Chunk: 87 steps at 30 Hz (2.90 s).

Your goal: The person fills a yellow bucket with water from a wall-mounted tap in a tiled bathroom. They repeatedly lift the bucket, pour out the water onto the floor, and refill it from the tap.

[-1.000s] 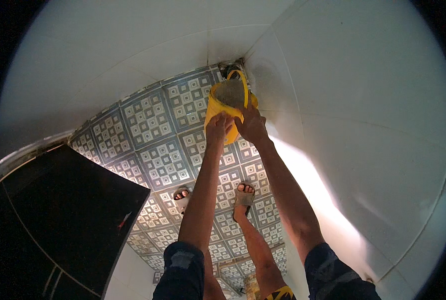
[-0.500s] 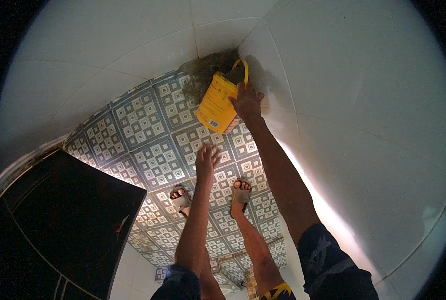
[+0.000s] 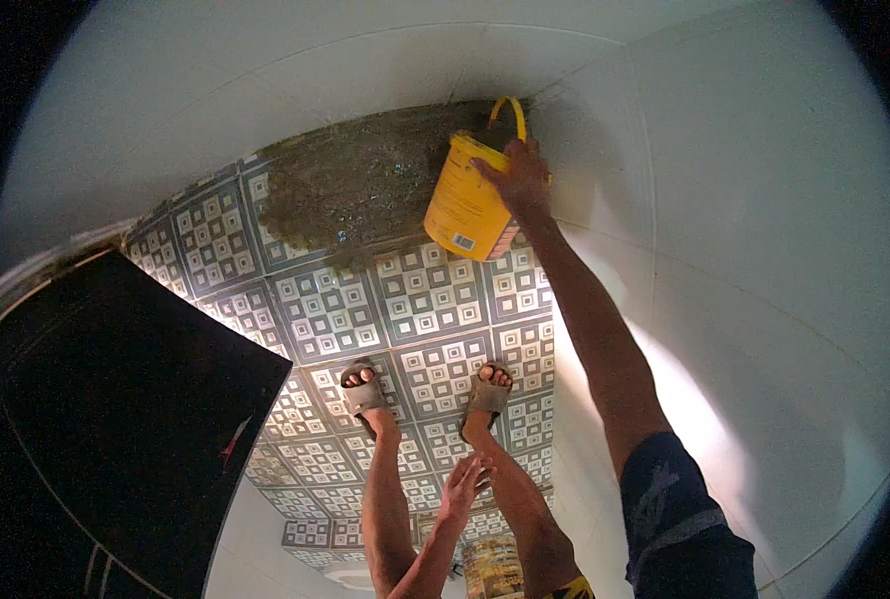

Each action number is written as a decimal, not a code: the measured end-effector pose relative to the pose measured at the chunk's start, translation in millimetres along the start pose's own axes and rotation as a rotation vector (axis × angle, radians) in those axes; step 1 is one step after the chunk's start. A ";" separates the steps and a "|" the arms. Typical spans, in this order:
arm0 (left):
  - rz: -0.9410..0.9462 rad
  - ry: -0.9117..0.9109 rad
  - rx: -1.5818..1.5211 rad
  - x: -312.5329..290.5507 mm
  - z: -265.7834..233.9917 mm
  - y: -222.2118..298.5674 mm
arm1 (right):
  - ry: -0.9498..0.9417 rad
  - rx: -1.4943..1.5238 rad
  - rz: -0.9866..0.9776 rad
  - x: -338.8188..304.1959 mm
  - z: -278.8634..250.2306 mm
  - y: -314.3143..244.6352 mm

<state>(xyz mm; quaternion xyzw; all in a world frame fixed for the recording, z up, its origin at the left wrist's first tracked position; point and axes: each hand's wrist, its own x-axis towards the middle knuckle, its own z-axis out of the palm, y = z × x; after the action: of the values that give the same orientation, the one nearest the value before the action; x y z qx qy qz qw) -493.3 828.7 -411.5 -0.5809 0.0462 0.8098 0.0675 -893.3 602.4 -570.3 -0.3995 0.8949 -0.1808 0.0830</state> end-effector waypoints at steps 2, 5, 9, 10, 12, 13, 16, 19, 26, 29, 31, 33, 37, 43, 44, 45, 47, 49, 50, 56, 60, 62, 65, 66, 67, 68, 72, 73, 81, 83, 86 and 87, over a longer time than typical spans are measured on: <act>0.071 -0.079 0.027 8.5 9.3 3.8 | -0.013 0.026 0.003 -0.4 -2.0 2.6; 0.024 -0.113 -0.015 30.0 11.7 11.3 | -0.014 0.053 -0.009 -3.3 -7.2 -4.0; 0.038 -0.040 0.058 29.4 7.7 22.3 | 0.021 0.130 0.006 -10.1 -22.1 -0.3; 0.042 -0.033 0.058 29.3 4.9 22.8 | 0.031 0.151 0.018 -11.8 -24.9 -2.9; 0.045 -0.027 0.064 29.1 2.9 25.6 | 0.091 0.185 0.016 -13.7 -25.3 -5.1; 0.043 -0.037 0.075 28.7 4.0 27.7 | 0.124 0.197 0.017 -13.4 -26.1 -3.0; 0.038 -0.072 0.093 27.4 6.0 29.7 | 0.189 0.064 -0.051 -13.9 -22.4 6.6; 0.037 -0.090 0.078 30.9 1.0 23.6 | 0.182 -0.097 -0.149 -6.8 -15.8 -8.1; 0.055 -0.100 0.098 30.0 5.2 23.2 | 0.010 -0.141 0.029 -7.5 -10.9 -25.5; 0.079 -0.127 0.081 30.0 1.9 26.3 | 0.057 -0.157 0.107 -16.8 -5.0 -23.9; 0.096 -0.127 0.029 28.1 1.2 27.7 | 0.080 -0.137 0.171 -23.9 -10.1 -27.0; 0.069 -0.084 0.036 27.0 1.9 31.0 | 0.175 0.011 0.237 -26.0 -15.7 -23.3; 0.046 -0.080 0.132 24.4 1.6 31.6 | 0.300 0.345 0.261 -30.9 -29.6 -15.4; 0.063 -0.103 0.107 29.8 -1.5 24.6 | 0.340 0.383 0.190 -25.7 -23.4 7.9; 0.063 -0.108 0.116 29.6 -1.2 26.2 | 0.330 0.378 0.222 -23.0 -24.1 8.8; 0.071 -0.106 0.111 29.5 -2.6 24.9 | 0.315 0.376 0.256 -19.3 -29.6 -0.3; 0.088 -0.105 0.101 29.3 -5.0 22.1 | 0.296 0.373 0.312 -15.9 -30.5 -8.0; 0.088 -0.099 0.122 27.2 -0.9 24.4 | 0.293 0.356 0.359 -11.4 -33.0 -3.4; 0.088 -0.097 0.133 26.3 1.0 25.6 | 0.298 0.424 0.352 -12.2 -34.8 -1.1; 0.071 -0.099 0.123 27.4 -0.2 26.7 | 0.241 0.613 0.326 -10.0 -36.9 -1.0; 0.070 -0.100 0.123 30.9 -0.4 24.3 | 0.263 0.602 0.323 -4.6 -37.6 1.7; 0.064 -0.098 0.120 30.7 -0.8 25.1 | 0.268 0.617 0.346 -1.6 -37.8 0.8; 0.086 -0.103 0.101 29.3 -0.6 24.3 | 0.266 0.626 0.384 2.4 -37.7 2.4; 0.081 -0.106 0.091 29.8 -0.9 23.7 | 0.276 0.633 0.384 2.9 -38.0 2.6; 0.076 -0.109 0.081 30.9 -1.5 23.5 | 0.286 0.640 0.384 3.4 -38.1 2.9; 0.070 -0.111 0.071 31.6 -2.4 23.2 | 0.287 0.624 0.384 4.3 -37.2 2.6; 0.045 -0.088 0.100 29.0 1.0 27.4 | 0.316 0.587 0.359 6.9 -35.5 15.4; 0.044 -0.092 0.098 30.6 -0.5 24.8 | 0.326 0.591 0.345 7.3 -34.5 15.9; 0.026 -0.104 0.070 32.0 -0.4 22.5 | 0.331 0.799 0.349 6.1 -37.9 19.6; 0.040 -0.101 0.060 30.3 -2.3 22.6 | 0.331 0.862 0.380 5.7 -40.2 6.5; 0.042 -0.113 0.081 28.2 1.0 25.1 | 0.352 0.872 0.377 5.9 -46.8 12.0; 0.043 -0.114 0.094 27.7 1.7 25.6 | 0.362 0.871 0.367 6.9 -46.9 12.8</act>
<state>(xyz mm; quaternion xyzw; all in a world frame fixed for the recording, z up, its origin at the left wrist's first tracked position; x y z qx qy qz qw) -507.9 805.2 -437.3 -0.5290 0.0927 0.8398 0.0796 -920.4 617.2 -532.1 -0.1261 0.7920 -0.5860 0.1161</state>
